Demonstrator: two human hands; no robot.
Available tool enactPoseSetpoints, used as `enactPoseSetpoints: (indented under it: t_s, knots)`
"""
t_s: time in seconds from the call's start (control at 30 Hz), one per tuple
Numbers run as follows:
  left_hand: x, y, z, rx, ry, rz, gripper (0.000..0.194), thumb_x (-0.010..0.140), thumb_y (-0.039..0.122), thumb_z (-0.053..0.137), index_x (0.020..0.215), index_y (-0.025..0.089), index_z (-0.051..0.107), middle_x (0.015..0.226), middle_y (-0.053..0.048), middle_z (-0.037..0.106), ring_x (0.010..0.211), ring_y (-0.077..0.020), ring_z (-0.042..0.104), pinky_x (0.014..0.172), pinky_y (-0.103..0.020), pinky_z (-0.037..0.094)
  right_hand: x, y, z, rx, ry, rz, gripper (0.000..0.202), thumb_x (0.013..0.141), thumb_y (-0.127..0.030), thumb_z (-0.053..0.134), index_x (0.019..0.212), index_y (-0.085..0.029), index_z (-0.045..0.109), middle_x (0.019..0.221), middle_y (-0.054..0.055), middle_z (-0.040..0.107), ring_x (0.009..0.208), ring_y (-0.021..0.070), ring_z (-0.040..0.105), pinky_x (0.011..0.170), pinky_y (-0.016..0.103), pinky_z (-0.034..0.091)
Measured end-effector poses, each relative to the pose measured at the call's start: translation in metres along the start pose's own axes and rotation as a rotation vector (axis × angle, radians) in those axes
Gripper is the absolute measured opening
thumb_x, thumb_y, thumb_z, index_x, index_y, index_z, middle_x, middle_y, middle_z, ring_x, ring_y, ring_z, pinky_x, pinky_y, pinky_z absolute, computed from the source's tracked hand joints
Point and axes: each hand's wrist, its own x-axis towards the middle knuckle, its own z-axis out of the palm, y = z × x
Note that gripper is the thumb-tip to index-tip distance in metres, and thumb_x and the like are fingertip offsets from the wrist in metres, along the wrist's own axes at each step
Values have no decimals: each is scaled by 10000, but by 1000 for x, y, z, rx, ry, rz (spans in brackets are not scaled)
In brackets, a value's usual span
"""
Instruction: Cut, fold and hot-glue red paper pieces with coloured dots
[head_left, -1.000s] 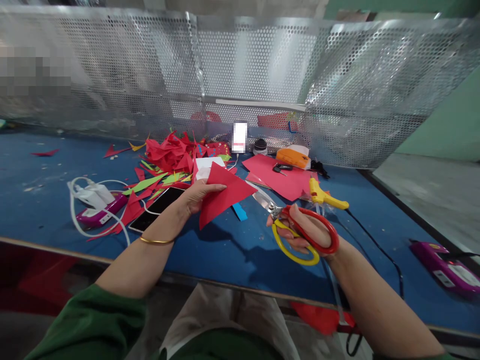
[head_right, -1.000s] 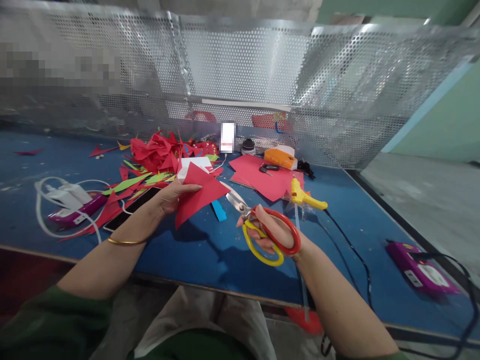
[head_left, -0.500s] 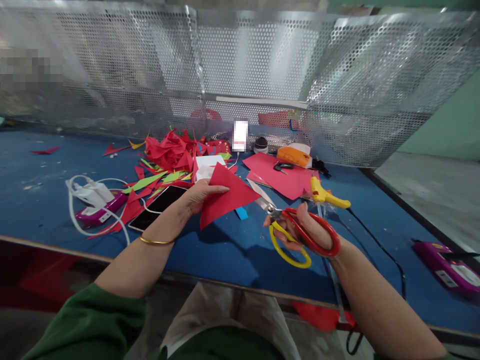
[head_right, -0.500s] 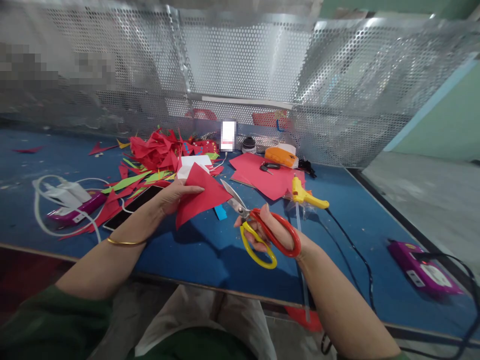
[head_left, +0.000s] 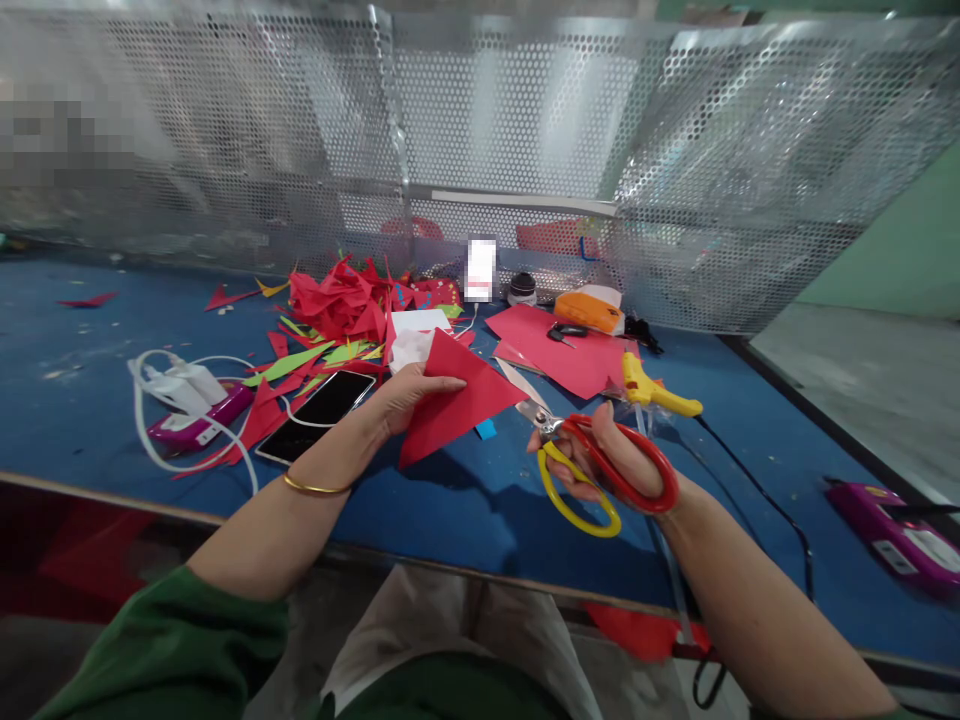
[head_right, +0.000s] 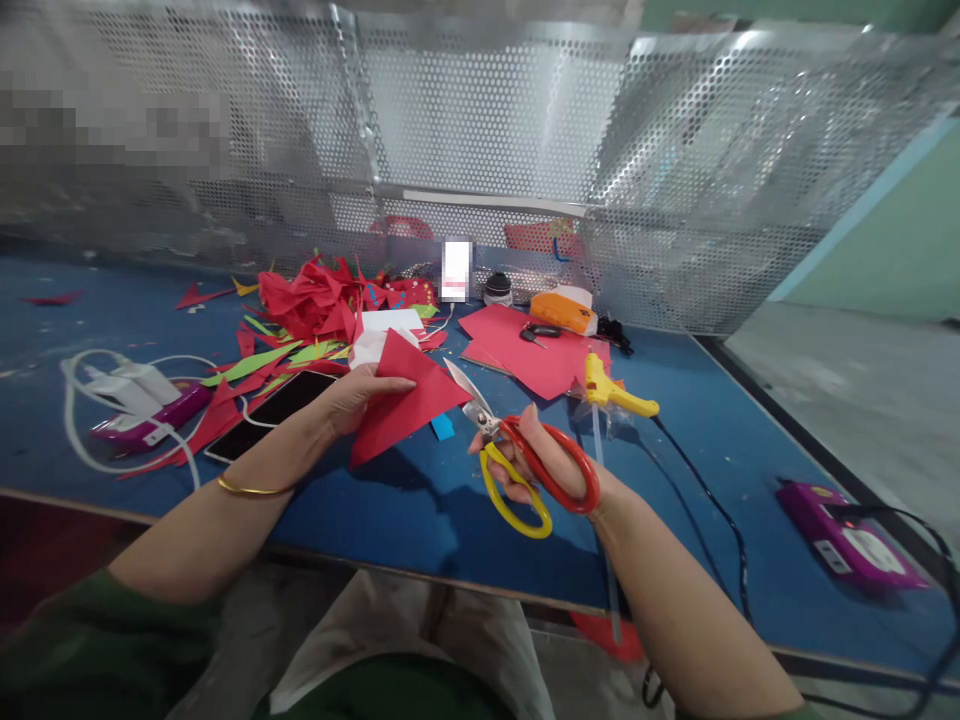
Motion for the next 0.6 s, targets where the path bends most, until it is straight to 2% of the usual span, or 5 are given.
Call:
enactPoseSetpoints:
  t_s: [0.13, 0.27, 0.47, 0.6]
  knots:
    - [0, 1, 0, 2, 5, 9, 325, 543, 222, 891, 824, 146, 748, 825, -92, 777, 729, -231, 708, 765, -361, 565, 0, 0, 0, -27, -4, -12, 844, 793, -894, 295, 1092, -156, 576, 703, -13, 495, 423, 72, 388, 420, 245, 243]
    - [-2, 1, 1, 1, 0, 21, 311, 556, 202, 885, 826, 146, 742, 813, -83, 774, 713, -221, 702, 748, -347, 560, 0, -4, 4, -27, 19, -13, 819, 824, -869, 289, 1078, -147, 581, 698, -13, 491, 423, 66, 375, 428, 246, 238]
    - [-2, 2, 2, -2, 13, 27, 268, 587, 167, 866, 815, 131, 729, 801, -97, 771, 702, -216, 699, 736, -332, 549, -2, -8, 11, 24, 64, 20, 799, 835, -846, 333, 1107, -139, 588, 656, -37, 462, 396, 50, 306, 386, 226, 171]
    - [-2, 2, 2, -1, 7, 30, 288, 587, 176, 870, 838, 138, 733, 798, -83, 772, 690, -209, 695, 731, -323, 548, -3, -8, 14, 23, 95, 19, 741, 849, -822, 363, 1055, -157, 615, 642, -47, 445, 390, 33, 282, 381, 220, 146]
